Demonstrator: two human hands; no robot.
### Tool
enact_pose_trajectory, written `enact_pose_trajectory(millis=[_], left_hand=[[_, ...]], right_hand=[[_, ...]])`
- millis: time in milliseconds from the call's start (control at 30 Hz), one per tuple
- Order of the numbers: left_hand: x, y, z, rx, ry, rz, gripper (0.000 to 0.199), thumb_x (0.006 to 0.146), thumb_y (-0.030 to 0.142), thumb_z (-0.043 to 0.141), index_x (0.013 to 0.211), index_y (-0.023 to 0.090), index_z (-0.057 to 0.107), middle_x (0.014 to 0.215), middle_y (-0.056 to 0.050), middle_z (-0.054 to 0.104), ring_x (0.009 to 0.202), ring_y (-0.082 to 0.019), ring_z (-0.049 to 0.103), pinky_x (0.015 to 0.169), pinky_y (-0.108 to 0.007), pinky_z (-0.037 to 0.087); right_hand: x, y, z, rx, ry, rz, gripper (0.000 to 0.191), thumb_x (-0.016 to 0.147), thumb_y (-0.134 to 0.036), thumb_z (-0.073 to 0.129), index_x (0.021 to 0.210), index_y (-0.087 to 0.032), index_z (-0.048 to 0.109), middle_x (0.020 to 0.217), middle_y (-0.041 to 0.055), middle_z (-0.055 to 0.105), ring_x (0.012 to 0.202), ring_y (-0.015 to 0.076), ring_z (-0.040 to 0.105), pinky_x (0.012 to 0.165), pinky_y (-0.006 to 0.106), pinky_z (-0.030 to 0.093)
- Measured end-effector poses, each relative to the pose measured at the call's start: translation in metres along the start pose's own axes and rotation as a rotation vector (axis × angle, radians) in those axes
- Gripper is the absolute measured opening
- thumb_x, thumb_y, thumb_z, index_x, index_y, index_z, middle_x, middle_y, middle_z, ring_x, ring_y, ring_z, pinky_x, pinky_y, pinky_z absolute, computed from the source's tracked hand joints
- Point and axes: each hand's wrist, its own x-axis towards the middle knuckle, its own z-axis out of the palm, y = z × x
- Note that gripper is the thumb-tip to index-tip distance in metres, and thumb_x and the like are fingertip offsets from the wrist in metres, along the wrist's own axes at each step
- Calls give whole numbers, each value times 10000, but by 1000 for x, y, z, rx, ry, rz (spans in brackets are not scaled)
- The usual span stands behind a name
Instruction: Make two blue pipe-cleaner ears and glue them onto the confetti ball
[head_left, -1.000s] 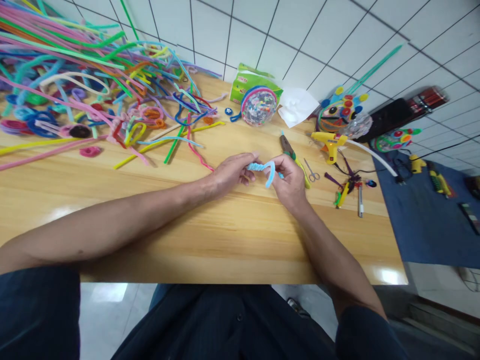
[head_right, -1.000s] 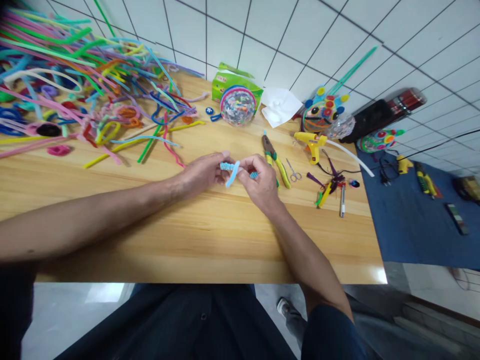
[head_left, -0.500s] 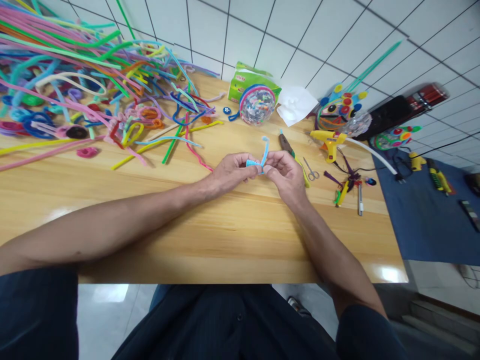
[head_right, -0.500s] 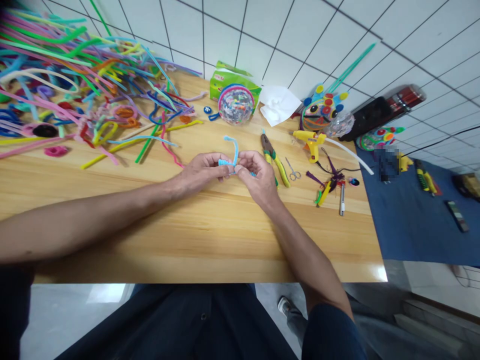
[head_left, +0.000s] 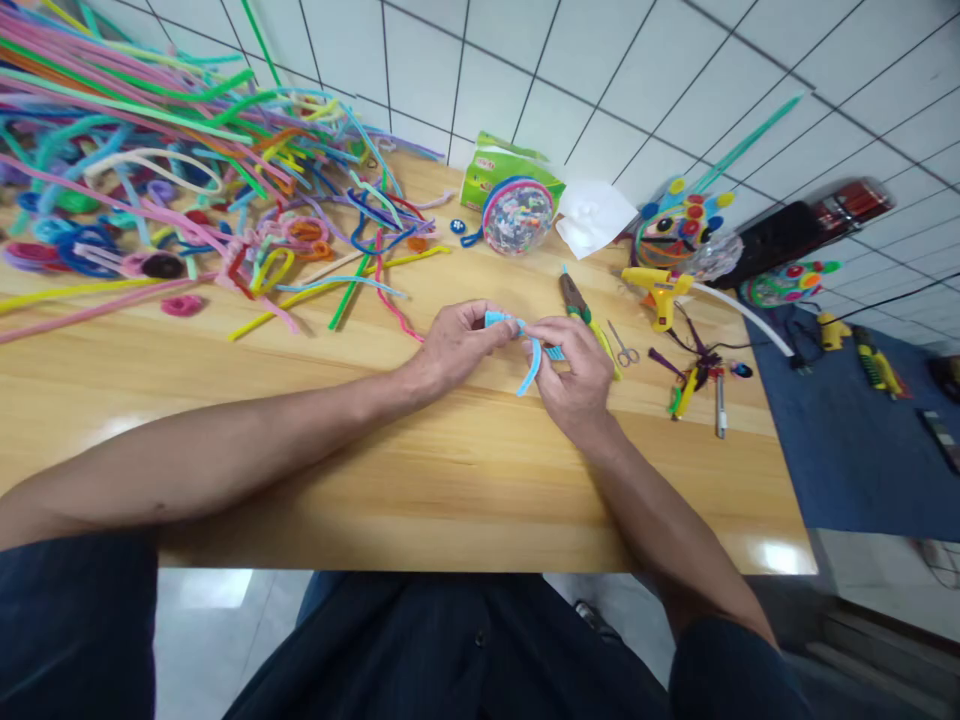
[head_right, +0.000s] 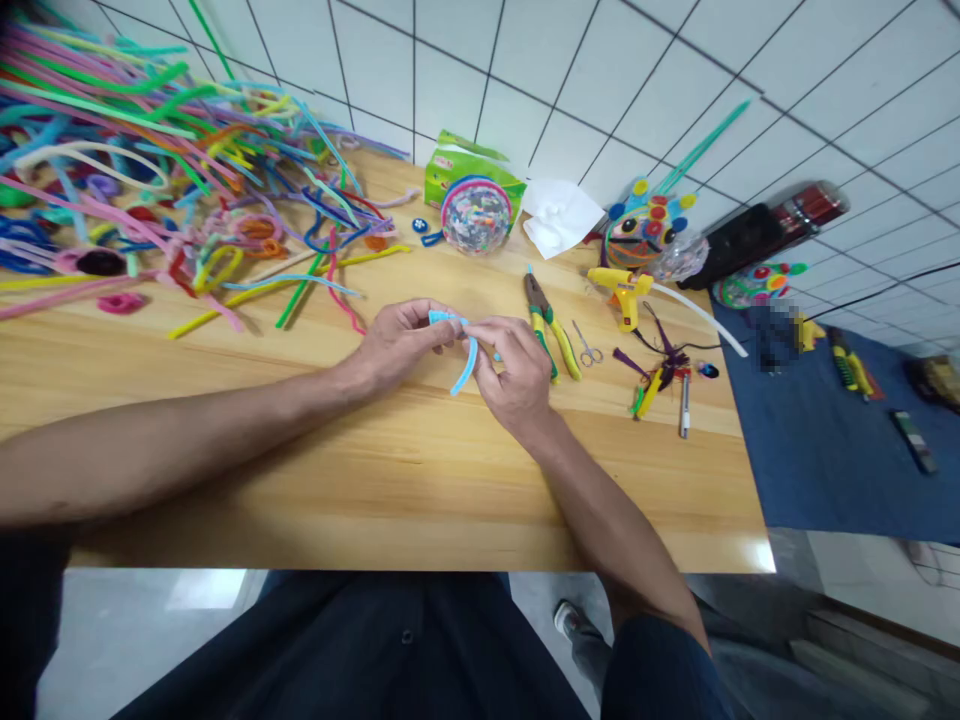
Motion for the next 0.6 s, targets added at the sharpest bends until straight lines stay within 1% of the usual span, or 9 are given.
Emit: enact_pose_trajectory(millis=[100,233,367,467,600], left_hand=[[1,0,-1,-89,-24,5,313,760,443,892,819,164,761,777,-20,722,735,-142,598,703,-275,494],[2,0,0,-212,-67,-11,371,759,485,944,818,167,763,770,-8,710,714,-124,589,713,-272,495],[4,-2,0,-304,-115,-39,438,772,563,952,839,171,768,790,-14,723,738,-129,609,725,-273,497],[4,-2,0,-323,-120,-57,422,786,548,952,830,170,770,783,-15,722,738,-129,613,725,-270,494],[4,-2,0,-346,-131,-74,397,792,521,960,827,167,783,779,-17,728,749,-130,630,729,-266,499]], right_hand=[[-2,4,3,-24,41,-101,196,1015,-188,710,1155,-296,796,1109,64,825,1023,243,797,885,436,662],[-1,7,3,-20,72,-162,274,1004,-121,720,1192,-310,783,1136,68,799,1035,226,790,861,400,662],[-2,10,3,-22,65,-155,283,1008,-128,710,1196,-324,791,1140,64,793,1028,230,787,856,413,665],[-4,11,4,-35,49,-136,288,1014,-141,703,1199,-339,799,1149,62,790,1021,230,784,834,410,664],[-4,10,4,20,37,-141,351,1007,-119,705,1236,-366,804,1172,57,778,1005,218,770,830,398,649]])
